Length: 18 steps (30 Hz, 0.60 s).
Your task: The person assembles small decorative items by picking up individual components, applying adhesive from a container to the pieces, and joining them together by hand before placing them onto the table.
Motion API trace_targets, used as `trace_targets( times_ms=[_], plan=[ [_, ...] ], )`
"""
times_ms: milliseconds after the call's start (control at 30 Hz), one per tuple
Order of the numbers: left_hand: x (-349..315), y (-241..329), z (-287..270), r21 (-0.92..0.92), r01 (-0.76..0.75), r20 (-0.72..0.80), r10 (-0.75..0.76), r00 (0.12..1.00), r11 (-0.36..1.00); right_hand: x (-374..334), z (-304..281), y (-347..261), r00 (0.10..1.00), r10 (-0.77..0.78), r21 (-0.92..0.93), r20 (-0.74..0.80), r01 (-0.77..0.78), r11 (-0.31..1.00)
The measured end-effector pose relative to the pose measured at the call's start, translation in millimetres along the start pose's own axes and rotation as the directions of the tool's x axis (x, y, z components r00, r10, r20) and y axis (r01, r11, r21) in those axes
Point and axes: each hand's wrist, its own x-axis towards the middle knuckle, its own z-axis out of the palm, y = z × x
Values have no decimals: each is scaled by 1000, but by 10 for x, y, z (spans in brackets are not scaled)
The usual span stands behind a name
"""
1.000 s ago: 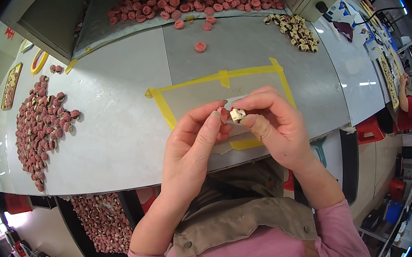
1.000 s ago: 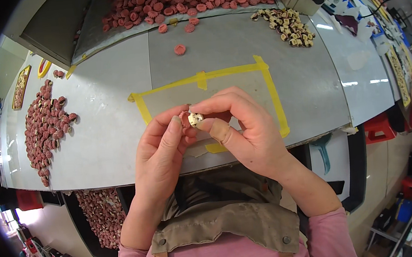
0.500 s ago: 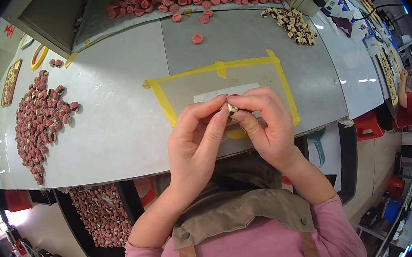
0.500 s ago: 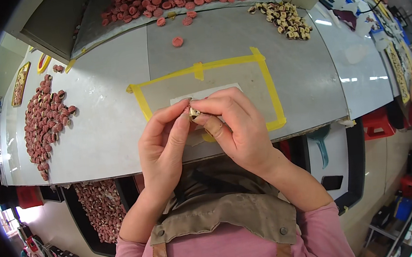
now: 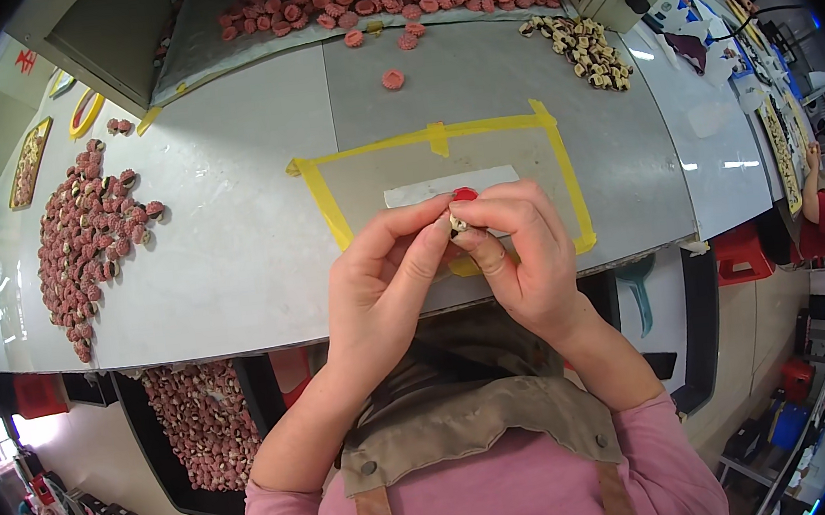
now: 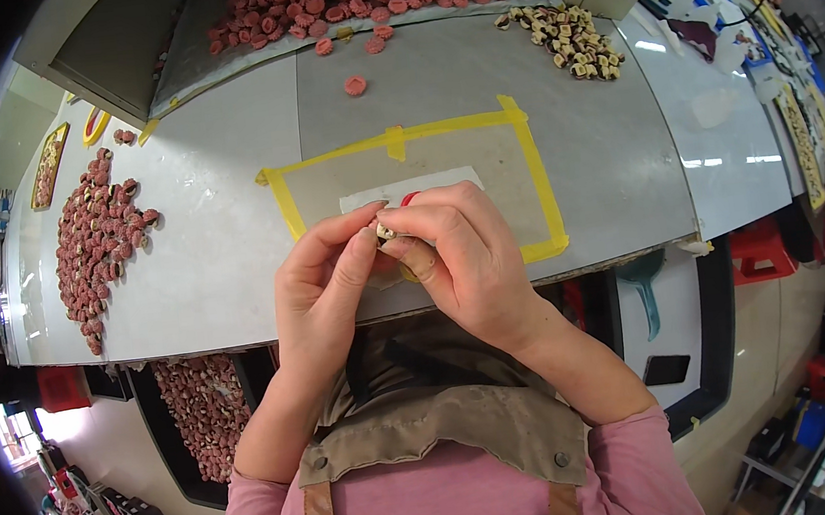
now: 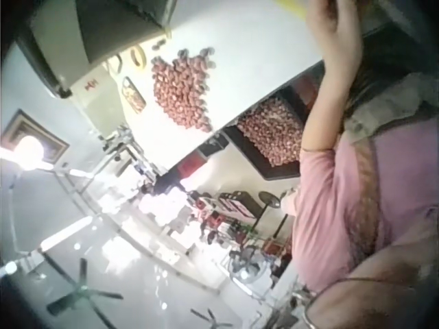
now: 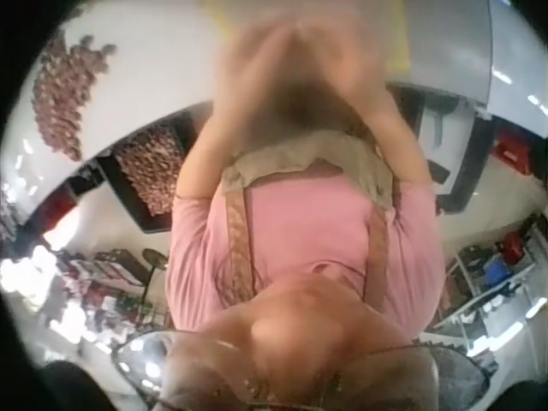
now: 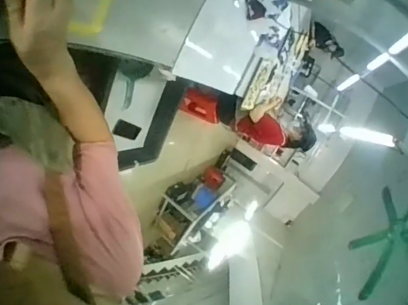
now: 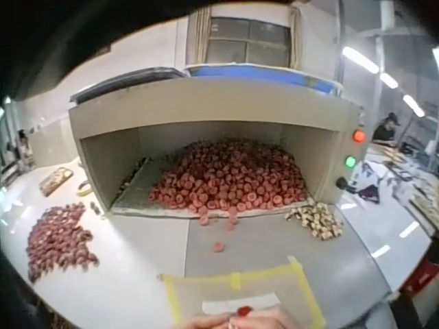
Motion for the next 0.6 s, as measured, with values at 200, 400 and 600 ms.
trace_targets(
  times_ms=[200,400,600],
  plan=[
    [-18,33,-59,-10,86,27,-86,996,996,28,-76,-25,999,-3,46,49,1,999],
    [2,38,-125,18,92,102,-93,990,996,30,-136,8,970,101,220,223,-151,964],
    [-22,-144,6,139,-216,97,204,974,966,31,-98,81,976,69,221,204,-115,969]
  ],
)
